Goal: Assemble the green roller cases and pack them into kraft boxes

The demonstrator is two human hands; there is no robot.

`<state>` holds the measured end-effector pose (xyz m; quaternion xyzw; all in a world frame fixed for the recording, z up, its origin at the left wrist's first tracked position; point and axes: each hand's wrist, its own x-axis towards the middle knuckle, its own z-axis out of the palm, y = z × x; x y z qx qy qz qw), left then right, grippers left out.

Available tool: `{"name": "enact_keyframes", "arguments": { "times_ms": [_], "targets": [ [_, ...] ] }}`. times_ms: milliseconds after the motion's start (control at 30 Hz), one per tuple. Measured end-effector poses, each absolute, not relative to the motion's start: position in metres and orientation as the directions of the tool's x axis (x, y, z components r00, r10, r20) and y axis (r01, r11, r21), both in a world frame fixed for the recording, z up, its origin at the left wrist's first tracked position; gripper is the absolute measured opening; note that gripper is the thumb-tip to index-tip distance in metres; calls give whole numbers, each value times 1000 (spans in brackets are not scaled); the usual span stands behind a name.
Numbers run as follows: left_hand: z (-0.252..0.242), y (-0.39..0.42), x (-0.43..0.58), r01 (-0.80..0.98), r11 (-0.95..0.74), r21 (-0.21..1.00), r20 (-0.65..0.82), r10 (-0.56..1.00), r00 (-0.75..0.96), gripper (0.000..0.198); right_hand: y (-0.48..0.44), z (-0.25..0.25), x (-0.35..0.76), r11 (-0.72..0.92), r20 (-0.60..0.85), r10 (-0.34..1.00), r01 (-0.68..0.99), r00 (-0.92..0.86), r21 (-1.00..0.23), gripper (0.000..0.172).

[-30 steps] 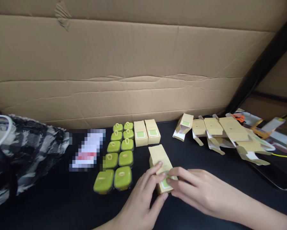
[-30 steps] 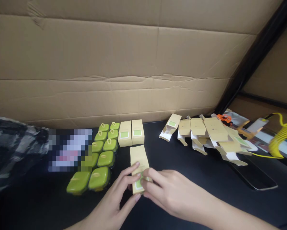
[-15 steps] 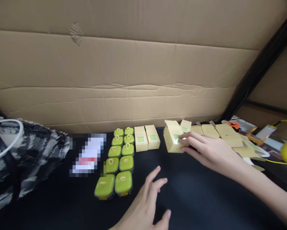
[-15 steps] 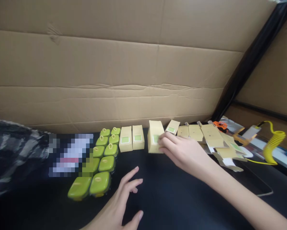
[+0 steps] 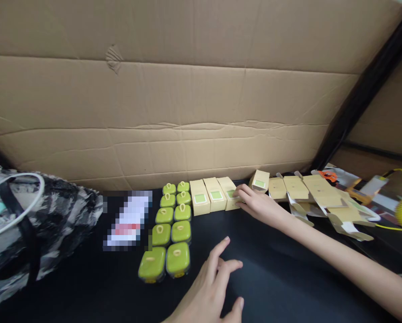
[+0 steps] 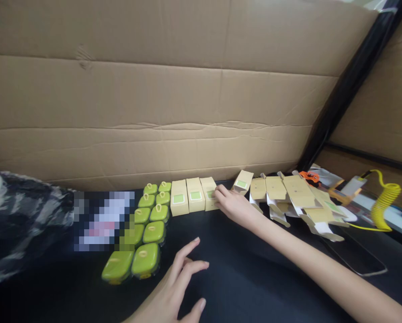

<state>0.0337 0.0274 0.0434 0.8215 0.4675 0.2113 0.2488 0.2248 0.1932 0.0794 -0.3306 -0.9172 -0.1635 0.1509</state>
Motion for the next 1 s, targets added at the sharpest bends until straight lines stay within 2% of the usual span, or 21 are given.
{"name": "enact_keyframes", "arguments": {
  "times_ms": [233, 433, 500, 633, 800, 900, 1000],
  "targets": [
    [42, 30, 33, 671, -453, 587, 126, 870, 477, 51, 200, 79, 229, 691, 409, 615, 711, -674, 132, 20],
    [45, 28, 35, 679, -447, 582, 105, 870, 483, 50, 217, 82, 246, 479, 441, 747, 863, -497, 161, 31],
    [45, 28, 35, 678, -449, 581, 104, 868, 486, 51, 219, 83, 251, 447, 388, 786, 876, -481, 181, 27],
    [47, 29, 34, 663, -476, 578, 135, 857, 497, 49, 204, 91, 257, 490, 241, 816, 849, -526, 196, 21],
    [44, 27, 33, 616, -526, 586, 215, 834, 508, 43, 156, 114, 262, 620, 62, 772, 771, -632, 143, 29],
    [36, 27, 32, 589, -540, 601, 266, 830, 489, 58, 121, 127, 264, 737, -31, 675, 675, -737, 23, 41],
    [31, 30, 30, 559, -548, 622, 283, 823, 493, 85, 93, 137, 262, 772, -103, 575, 580, -812, -259, 53]
  ]
}}
